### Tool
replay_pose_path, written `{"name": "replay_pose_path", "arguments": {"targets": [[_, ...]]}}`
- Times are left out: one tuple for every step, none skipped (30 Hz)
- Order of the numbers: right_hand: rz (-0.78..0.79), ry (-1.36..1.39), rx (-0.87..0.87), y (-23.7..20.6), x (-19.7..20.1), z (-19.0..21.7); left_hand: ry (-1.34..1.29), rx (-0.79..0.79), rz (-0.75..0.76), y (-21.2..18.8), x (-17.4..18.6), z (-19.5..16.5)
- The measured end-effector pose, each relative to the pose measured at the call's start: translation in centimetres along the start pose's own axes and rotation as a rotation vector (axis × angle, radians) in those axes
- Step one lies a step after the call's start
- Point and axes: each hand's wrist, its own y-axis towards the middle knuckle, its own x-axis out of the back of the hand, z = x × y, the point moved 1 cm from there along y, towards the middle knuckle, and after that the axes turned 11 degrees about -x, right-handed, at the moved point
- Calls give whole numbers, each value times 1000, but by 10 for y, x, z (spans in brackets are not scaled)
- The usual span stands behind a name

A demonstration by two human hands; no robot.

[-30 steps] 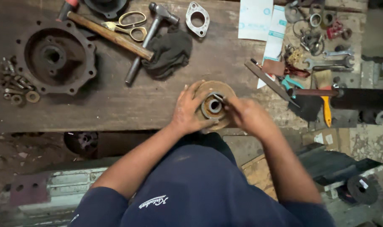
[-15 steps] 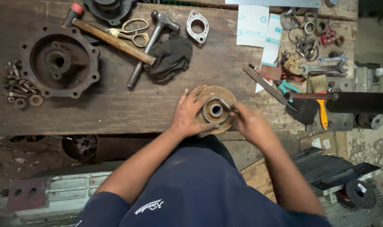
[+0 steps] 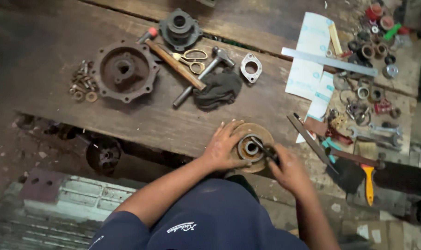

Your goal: The person holds a rusty metal pulley on a cluttered workbench and repeatedly scrapes rust from its hub and inner bore with a small handheld scraper, rotating the pulley to reach different spots. Near the end they set the pulley down and walk away from the bench.

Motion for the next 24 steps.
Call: {"name": "replay_pose_path", "arguments": {"targets": [[-69,-33,84,-4,0,1,12,12,3,-2,1,-2],[-139,-64,164,-7,0,3,39,19,-15,-4,1,-4],[-103,-142,86,-9,0,2,62,25,-30,-5,1,-6],[-68,-220,6,-12,1,2,84,30,-43,-6,0,-7],[-33,-298,-76,-13,0,2,97,32,-41,-6,-1,-7],[-42,-296,-54,-14,1,4,105,37,-37,-7,-2,-8],[-52,-295,-37,-14,1,5,111,39,-31,-6,-4,-8],[-67,-295,-28,-15,3,7,117,71,-40,-6,-6,-7],[-73,-341,4,-15,3,8,114,101,-38,-5,-9,-8],[-78,-385,24,-13,3,10,104,129,-25,-5,-12,-8],[-81,-434,49,-14,6,11,92,128,-20,-5,-14,-8],[-33,-479,7,-14,9,11,86,137,-26,-5,-16,-8],[14,-514,-29,-14,12,11,90,149,-29,-6,-16,-8],[51,-547,-60,-14,16,10,92,154,-30,-6,-18,-9],[50,-560,-15,-11,18,11,98,161,-41,-6,-18,-9],[54,-572,30,-10,20,11,102,173,-50,-6,-19,-10],[60,-582,73,-7,21,12,110,173,-47,-6,-19,-10],[51,-579,106,-4,21,12,116,175,-47,-6,-20,-10],[41,-578,141,-2,21,12,122,177,-49,-6,-20,-11],[31,-579,179,1,20,12,114,182,-59,-6,-20,-12],[36,-611,202,2,21,11,114,185,-73,-5,-19,-13],[39,-640,223,3,20,9,114,189,-85,-4,-18,-13],[46,-671,240,5,21,7,128,183,-72,-4,-17,-14],[43,-647,257,7,22,5,142,174,-64,-3,-16,-15]]}}
